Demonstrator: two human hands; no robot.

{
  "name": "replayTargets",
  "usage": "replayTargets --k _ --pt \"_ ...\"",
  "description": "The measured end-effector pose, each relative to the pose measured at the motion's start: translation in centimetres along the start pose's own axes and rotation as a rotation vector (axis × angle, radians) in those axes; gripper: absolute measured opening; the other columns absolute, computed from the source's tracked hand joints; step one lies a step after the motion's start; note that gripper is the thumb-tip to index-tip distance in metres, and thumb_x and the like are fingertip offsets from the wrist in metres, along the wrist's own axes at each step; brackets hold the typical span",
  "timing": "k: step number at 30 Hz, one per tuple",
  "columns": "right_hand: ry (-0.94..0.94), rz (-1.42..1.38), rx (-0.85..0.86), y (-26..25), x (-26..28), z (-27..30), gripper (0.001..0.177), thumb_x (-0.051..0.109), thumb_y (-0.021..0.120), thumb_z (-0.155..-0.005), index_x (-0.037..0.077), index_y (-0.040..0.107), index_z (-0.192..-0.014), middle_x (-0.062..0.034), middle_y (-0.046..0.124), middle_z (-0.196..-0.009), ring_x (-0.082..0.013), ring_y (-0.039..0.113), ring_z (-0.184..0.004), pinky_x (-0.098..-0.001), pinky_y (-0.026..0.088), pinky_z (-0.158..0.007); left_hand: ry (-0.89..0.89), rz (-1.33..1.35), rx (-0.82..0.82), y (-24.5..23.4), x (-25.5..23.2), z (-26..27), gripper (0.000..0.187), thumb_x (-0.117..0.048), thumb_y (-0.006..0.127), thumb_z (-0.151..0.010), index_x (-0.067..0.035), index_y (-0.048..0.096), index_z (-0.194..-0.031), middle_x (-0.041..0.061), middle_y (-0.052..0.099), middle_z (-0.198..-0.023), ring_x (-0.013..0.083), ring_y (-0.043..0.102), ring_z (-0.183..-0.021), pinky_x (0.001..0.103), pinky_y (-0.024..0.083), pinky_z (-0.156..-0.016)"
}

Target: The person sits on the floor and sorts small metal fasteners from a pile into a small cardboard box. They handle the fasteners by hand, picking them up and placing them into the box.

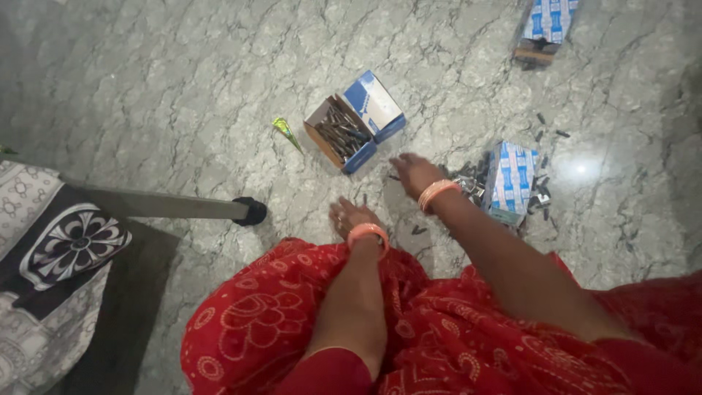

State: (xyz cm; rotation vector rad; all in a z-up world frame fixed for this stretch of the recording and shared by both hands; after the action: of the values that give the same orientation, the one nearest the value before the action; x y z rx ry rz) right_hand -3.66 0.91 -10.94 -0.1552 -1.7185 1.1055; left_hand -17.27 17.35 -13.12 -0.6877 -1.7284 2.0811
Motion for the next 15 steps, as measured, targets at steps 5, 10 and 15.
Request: replayTargets --k 5,10,15 --pt "-0.106 0.302 0.252 3.4 2.0 2.4 0.045 0.015 0.05 -0.102 0.015 0.055 -0.147 -0.0102 0.05 -0.155 -0.0334 0.05 -0.138 -0.0446 0.046 -0.111 0.179 -0.012 0.107 3.8 0.1 2.0 0.077 -0.044 0.048 -0.102 -0.01 0.015 -0.162 0.02 0.008 -0.17 0.039 0.009 -0.156 0.05 0.013 -0.123" --pt "-0.11 0.582 0.567 0.8 5.0 2.4 0.077 0.032 0.073 -0.08 0.016 0.046 -0.149 -0.005 0.029 -0.164 -0.0328 0.028 -0.15 -0.0503 0.03 -0.117 0.537 -0.1 0.179 6.6 -3.4 2.4 0.084 -0.042 0.052 -0.099 -0.007 0.013 -0.164 0.018 0.009 -0.17 0.0376 0.008 -0.157 0.05 0.01 -0.127" --pt "-0.055 0.648 0.51 -3.9 4.9 4.0 0.073 0.032 0.068 -0.084 0.016 0.045 -0.151 -0.0051 0.03 -0.164 -0.0318 0.028 -0.15 -0.0542 0.026 -0.12 0.705 -0.172 0.148 10.6 -7.6 5.1 0.085 -0.038 0.05 -0.099 -0.004 0.009 -0.165 0.017 0.007 -0.172 0.0377 0.006 -0.158 0.052 0.008 -0.126"
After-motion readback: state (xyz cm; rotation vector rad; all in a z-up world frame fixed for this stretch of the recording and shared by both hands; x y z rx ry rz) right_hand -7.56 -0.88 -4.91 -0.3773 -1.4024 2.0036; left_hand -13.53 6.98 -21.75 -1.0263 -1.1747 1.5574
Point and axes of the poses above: each hand's wrist, its own z-axis away from the middle knuckle, its own y-axis out of the palm, x = y × z, the point moved 6 cm from there along -z, towards the middle knuckle
